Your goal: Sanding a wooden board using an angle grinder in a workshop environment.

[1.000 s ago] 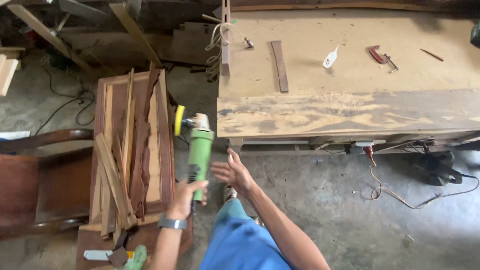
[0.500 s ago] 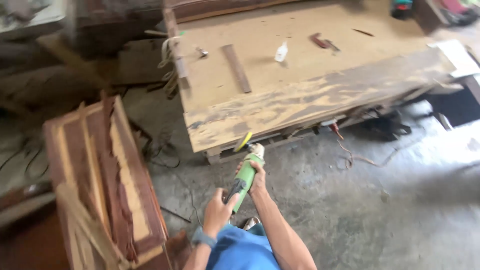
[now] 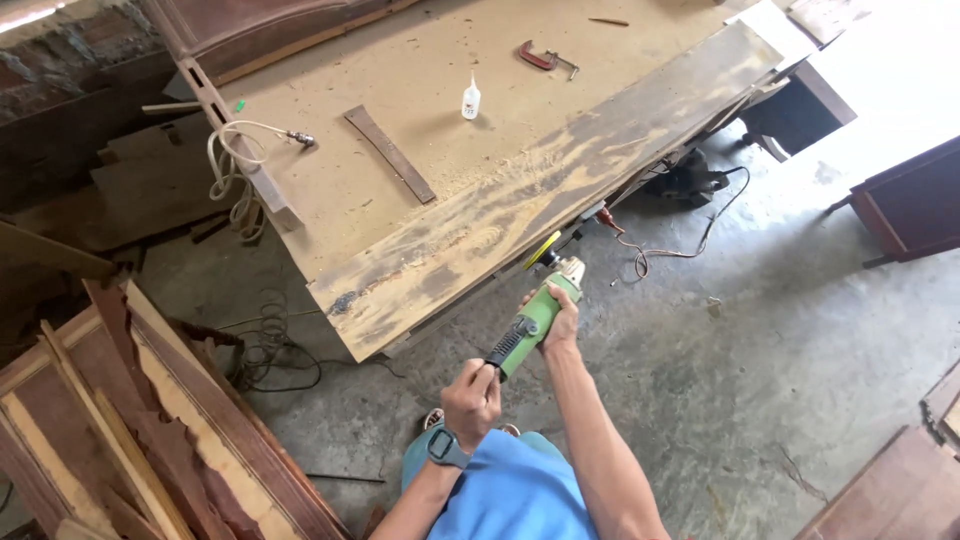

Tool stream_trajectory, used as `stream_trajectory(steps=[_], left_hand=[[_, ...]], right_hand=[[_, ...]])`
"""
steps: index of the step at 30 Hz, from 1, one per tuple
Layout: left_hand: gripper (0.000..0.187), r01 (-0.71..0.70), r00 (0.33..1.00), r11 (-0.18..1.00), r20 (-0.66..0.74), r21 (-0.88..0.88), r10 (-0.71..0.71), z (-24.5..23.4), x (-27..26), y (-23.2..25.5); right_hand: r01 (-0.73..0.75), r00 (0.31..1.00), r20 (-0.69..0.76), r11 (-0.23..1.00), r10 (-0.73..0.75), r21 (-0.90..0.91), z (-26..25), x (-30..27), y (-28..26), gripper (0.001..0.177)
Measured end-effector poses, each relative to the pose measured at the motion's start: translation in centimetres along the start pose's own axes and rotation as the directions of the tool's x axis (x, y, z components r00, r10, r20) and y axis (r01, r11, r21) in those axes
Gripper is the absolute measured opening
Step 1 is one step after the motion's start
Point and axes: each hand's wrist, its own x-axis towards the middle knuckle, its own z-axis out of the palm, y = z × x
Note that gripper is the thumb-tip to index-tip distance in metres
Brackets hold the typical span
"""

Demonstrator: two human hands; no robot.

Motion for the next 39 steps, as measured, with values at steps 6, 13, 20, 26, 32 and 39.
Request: stream_trajectory(steps=[6, 13, 20, 26, 32, 39], left_hand=[[0.016, 0.06, 0.995, 0.998, 0.073, 0.019, -0.061, -0.3, -0.7, -3.4], [0.062, 0.716, 0.698, 0.67, -0.202, 0.196, -0.687, 0.2, -5.5, -20.0], [0.089, 0.981, 0.143, 0.116, 0.173, -0.155, -0.975, -2.0, 3.9, -24.3], [0.069, 0.975, 0.224, 0.22, -0.168, 0.042, -0.96, 3.8, -2.6, -32.1], [0.074, 0.984, 0.123, 0.154, -0.279, -0.092, -0.952, 3.1, -2.7, -31.3], [0.074, 0.975, 0.135, 0.184, -0.322, -0.125, -0.937, 3.2, -1.9, -30.4]], right_hand=[[0.148, 0.982, -0.074, 0.952, -0.173, -0.269, 4.2, 0.0, 1.8, 0.023], [0.163, 0.948, 0.118, 0.132, -0.294, -0.978, 9.6, 3.1, 5.4, 0.092], [0.265, 0.957, 0.287, -0.56, 0.051, -0.785, 16.5, 5.4, 10.6, 0.095], [0.382, 0.919, 0.346, -0.648, 0.191, -0.658, 17.0, 7.7, 12.4, 0.103], [0.39, 0.918, 0.318, -0.677, 0.236, -0.624, 17.1, 10.9, 9.0, 0.098], [0.214, 0.966, 0.252, -0.704, 0.052, -0.677, 18.2, 14.1, 0.9, 0.099]])
